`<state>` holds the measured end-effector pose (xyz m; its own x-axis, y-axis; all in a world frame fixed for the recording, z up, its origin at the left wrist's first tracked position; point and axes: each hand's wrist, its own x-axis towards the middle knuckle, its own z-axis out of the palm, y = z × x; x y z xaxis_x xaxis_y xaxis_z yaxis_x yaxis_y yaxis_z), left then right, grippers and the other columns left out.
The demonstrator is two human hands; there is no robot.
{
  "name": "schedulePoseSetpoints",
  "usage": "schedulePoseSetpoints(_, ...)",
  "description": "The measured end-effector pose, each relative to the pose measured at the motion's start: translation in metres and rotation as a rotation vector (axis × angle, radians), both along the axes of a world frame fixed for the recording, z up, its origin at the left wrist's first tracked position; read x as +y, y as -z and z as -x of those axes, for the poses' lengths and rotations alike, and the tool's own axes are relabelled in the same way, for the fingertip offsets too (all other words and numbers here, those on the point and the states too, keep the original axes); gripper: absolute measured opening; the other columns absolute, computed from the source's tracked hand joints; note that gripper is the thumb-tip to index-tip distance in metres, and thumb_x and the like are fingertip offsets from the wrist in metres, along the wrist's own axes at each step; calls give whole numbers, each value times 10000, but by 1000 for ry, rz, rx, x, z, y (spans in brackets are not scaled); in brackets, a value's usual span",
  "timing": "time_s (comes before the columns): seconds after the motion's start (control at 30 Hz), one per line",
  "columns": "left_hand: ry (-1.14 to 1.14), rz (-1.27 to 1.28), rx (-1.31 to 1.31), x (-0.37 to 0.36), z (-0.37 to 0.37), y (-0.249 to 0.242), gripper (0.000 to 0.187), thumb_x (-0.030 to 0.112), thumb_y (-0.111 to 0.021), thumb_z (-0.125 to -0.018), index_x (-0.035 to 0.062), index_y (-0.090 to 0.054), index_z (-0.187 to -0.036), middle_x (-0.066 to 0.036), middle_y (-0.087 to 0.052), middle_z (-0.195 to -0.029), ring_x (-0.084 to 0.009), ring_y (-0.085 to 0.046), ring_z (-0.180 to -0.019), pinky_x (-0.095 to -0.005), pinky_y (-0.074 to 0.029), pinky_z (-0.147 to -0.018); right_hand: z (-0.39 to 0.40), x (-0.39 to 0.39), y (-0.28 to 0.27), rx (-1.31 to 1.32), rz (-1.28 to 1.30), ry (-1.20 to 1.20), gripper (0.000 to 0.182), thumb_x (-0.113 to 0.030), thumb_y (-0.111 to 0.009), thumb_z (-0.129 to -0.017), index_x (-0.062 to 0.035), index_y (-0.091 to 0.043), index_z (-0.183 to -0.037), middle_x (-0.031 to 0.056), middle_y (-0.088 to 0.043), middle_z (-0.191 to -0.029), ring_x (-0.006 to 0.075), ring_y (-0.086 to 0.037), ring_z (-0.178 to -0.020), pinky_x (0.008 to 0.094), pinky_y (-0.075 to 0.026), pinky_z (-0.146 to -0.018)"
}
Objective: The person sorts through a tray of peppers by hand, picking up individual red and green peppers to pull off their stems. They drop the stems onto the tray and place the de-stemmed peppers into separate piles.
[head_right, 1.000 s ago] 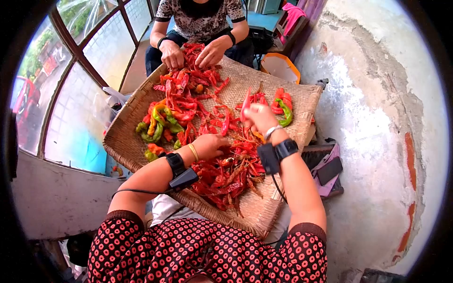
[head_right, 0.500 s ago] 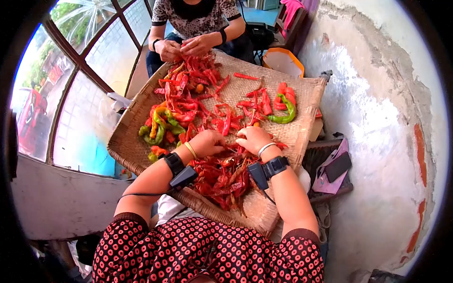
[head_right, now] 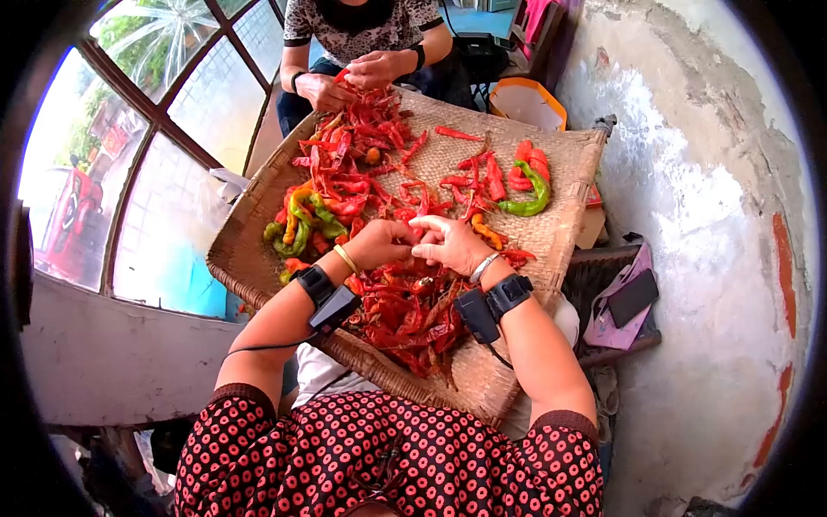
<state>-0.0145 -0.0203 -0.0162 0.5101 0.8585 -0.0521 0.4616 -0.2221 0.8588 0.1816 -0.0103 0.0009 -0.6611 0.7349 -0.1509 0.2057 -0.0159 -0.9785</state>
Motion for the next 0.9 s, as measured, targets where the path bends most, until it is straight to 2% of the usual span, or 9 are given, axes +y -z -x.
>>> schedulePoseSetpoints(0.07, 12, 24, 64, 0, 1, -2, 168, 121, -641, -728, 33, -626, -870, -44, -604, -670, -73, -556, -629, -239, -458, -592, 3, -3, -1, -8, 50, -26, 465, -137, -604, -771, -41, -446, -1198, 13, -590, -770, 96, -552, -669, 242, -461, -616)
schedulePoseSetpoints(0.1, 3, 18, 51, 1, 2, 4, 203, 151, -657, -694, 51, -637, -870, -87, -624, -713, -154, -576, -616, -279, -463, -592, 5, -3, 7, -39, -19, -16, 477, -130, -612, -745, -54, -457, -1190, 21, -579, -754, 106, -539, -649, 254, -456, -622)
schedulePoseSetpoints(0.2, 51, -111, 62, 4, 6, 11, 223, 160, -664, -676, 64, -638, -876, -95, -622, -719, -192, -579, -621, -291, -462, -602, 9, 1, 22, -209, -193, 18, 483, -125, -612, -690, -79, -497, -1157, 49, -586, -734, 142, -551, -645, 274, -454, -638)
schedulePoseSetpoints(0.47, 142, -152, 267, 13, 27, -10, 232, 100, -640, -713, 31, -610, -933, -83, -620, -724, -131, -580, -632, -272, -464, -587, 9, -4, 20, -342, -303, -75, 399, -196, -636, -724, -73, -536, -1090, 116, -627, -861, 240, -603, -782, 322, -467, -698)
schedulePoseSetpoints(0.53, 63, 37, 312, 12, 22, -43, 162, 117, -629, -745, 11, -601, -864, -62, -591, -648, -103, -558, -566, -261, -445, -507, 14, -5, 22, -691, -604, -305, 374, -158, -610, -755, -85, -519, -1110, 135, -608, -944, 290, -589, -829, 360, -472, -697)
schedulePoseSetpoints(0.57, -6, 169, 229, 11, 20, -52, 206, 187, -642, -725, -6, -590, -776, -105, -569, -587, -157, -545, -505, -292, -440, -503, 16, -8, 20, -748, -628, -327, 288, -103, -588, -759, -79, -528, -1040, 147, -593, -948, 326, -570, -844, 400, -476, -667)
schedulePoseSetpoints(0.67, -41, 50, 222, 21, 16, -63, 193, 181, -627, -758, -7, -587, -779, -86, -566, -566, -115, -527, -468, -272, -433, -470, 27, -11, 15, -962, -642, -381, 193, -102, -562, -734, -83, -537, -925, 139, -582, -798, 325, -558, -768, 420, -437, -627)
schedulePoseSetpoints(0.7, -8, -84, 226, 28, 15, -65, 186, 175, -623, -769, -8, -592, -775, -71, -573, -573, -96, -523, -472, -250, -430, -465, 24, -11, 20, -894, -727, -383, 116, -93, -543, -727, -72, -518, -839, 142, -567, -761, 327, -557, -739, 430, -427, -610)
schedulePoseSetpoints(0.9, -226, 2, -78, 67, -9, -73, 186, 168, -621, -778, -16, -600, -793, -44, -593, -642, -85, -525, -494, -228, -422, -452, 19, -11, 21, -789, -744, -372, 117, -67, -576, -718, -69, -521, -821, 128, -582, -754, 312, -571, -763, 410, -467, -633)
